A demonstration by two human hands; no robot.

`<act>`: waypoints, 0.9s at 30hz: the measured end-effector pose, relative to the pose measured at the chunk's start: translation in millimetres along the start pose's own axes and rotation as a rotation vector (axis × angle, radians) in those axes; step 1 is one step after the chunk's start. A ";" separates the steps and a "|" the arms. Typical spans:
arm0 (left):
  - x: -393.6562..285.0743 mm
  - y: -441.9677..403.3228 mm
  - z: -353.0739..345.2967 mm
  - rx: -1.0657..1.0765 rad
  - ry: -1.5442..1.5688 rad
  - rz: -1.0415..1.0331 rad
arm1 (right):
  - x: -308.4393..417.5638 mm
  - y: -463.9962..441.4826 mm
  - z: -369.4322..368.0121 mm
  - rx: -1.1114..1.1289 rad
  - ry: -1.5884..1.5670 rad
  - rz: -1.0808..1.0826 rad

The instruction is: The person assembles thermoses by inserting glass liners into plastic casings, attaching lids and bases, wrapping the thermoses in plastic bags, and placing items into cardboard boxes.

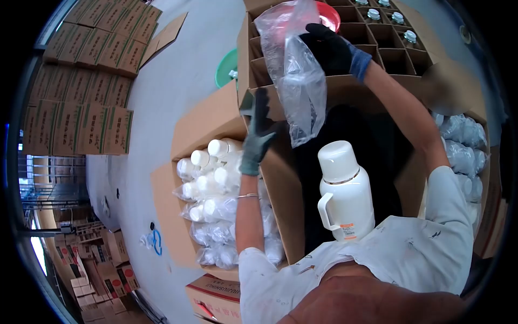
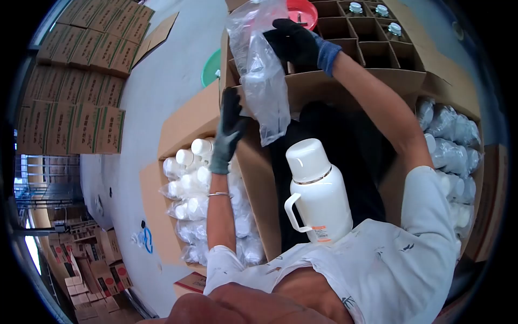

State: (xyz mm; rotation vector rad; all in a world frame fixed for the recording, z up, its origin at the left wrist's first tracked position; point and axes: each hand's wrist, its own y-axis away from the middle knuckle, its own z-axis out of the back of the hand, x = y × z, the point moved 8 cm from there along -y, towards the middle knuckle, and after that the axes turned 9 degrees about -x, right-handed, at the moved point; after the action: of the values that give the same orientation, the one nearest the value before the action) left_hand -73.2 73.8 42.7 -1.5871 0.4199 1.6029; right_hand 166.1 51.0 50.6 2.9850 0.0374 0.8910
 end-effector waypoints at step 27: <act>45.4 91.3 -50.2 -0.436 0.346 0.296 | -48.0 193.6 62.6 -0.931 2.044 0.641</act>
State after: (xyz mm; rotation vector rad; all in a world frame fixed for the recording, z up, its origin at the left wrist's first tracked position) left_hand -100.7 -4.1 -35.4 -2.2360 0.5326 1.7210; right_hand 163.3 -145.1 -21.9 0.3865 -0.8911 2.3959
